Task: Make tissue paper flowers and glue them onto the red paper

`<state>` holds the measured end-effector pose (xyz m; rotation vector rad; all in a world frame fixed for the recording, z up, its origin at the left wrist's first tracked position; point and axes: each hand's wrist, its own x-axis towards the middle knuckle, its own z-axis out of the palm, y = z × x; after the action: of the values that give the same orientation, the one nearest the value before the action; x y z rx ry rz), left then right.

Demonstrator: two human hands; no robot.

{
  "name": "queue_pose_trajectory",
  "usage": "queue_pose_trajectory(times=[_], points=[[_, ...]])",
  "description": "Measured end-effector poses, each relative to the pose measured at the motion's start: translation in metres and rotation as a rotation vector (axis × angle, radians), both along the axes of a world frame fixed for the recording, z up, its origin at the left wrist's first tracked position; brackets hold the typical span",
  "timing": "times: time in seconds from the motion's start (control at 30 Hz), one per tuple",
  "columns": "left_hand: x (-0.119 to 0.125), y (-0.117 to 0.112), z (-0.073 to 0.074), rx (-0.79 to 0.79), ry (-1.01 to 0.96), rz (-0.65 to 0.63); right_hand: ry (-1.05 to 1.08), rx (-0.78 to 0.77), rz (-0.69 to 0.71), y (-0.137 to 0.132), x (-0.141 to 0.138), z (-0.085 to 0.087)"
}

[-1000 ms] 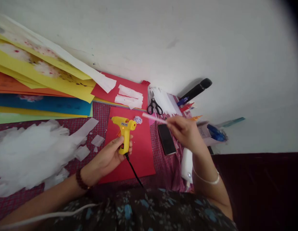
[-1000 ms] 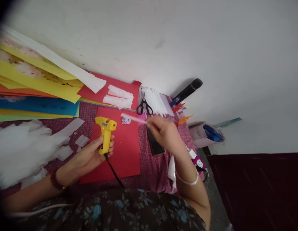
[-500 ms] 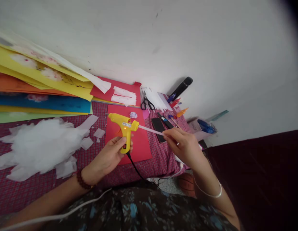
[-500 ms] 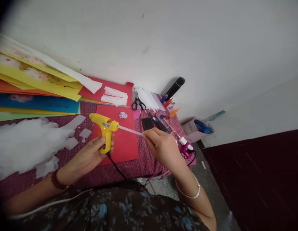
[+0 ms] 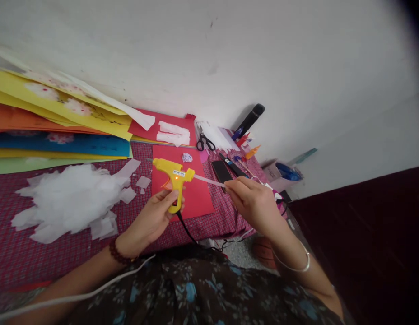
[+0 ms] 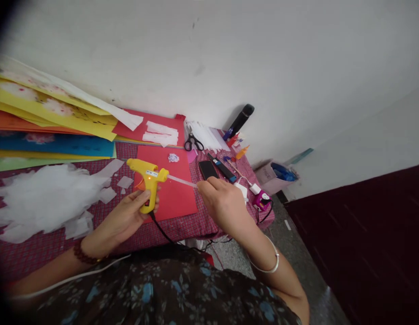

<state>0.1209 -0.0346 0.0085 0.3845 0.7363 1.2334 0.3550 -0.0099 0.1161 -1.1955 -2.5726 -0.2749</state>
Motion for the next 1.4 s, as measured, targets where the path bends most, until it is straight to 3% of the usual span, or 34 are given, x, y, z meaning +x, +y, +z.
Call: queue_pose_trajectory(times=[0.3,0.37,0.43,0.6,0.67,0.73,0.8,0.97,1.03,1.1,1.23,1.4], points=[[-0.027,-0.005,-0.027,0.291,0.387,0.009,0.511,-0.819,0.126,0.014,0.004,0.0],[-0.032,-0.006,-0.03,0.348,0.438,-0.004,0.559,-0.919,0.136,0.014,0.002,-0.004],[-0.034,-0.007,-0.027,0.379,0.496,-0.022,0.544,-0.83,0.117,0.011,-0.002,-0.009],[-0.03,-0.009,-0.015,0.408,0.543,-0.108,0.302,-0.245,0.177,0.002,-0.011,-0.019],[-0.028,-0.008,-0.016,0.402,0.53,-0.115,0.242,-0.143,0.184,-0.001,-0.013,-0.02],[-0.026,-0.007,-0.02,0.373,0.517,-0.108,0.244,-0.152,0.148,-0.001,-0.015,-0.02],[-0.025,-0.005,-0.026,0.355,0.508,-0.101,0.344,-0.303,0.114,0.0,-0.016,-0.02],[-0.028,-0.003,-0.03,0.388,0.571,-0.068,0.754,-1.151,0.039,0.01,-0.02,-0.026],[-0.03,-0.003,-0.028,0.405,0.616,-0.066,0.807,-1.313,0.018,0.013,-0.022,-0.03],[-0.032,-0.004,-0.025,0.417,0.665,-0.073,0.753,-1.188,0.017,0.015,-0.023,-0.031],[-0.031,-0.002,-0.021,0.416,0.703,-0.095,0.469,-0.624,0.076,0.013,-0.024,-0.03],[-0.028,0.0,-0.024,0.354,0.601,-0.098,0.306,-0.383,0.126,0.013,-0.025,-0.034]])
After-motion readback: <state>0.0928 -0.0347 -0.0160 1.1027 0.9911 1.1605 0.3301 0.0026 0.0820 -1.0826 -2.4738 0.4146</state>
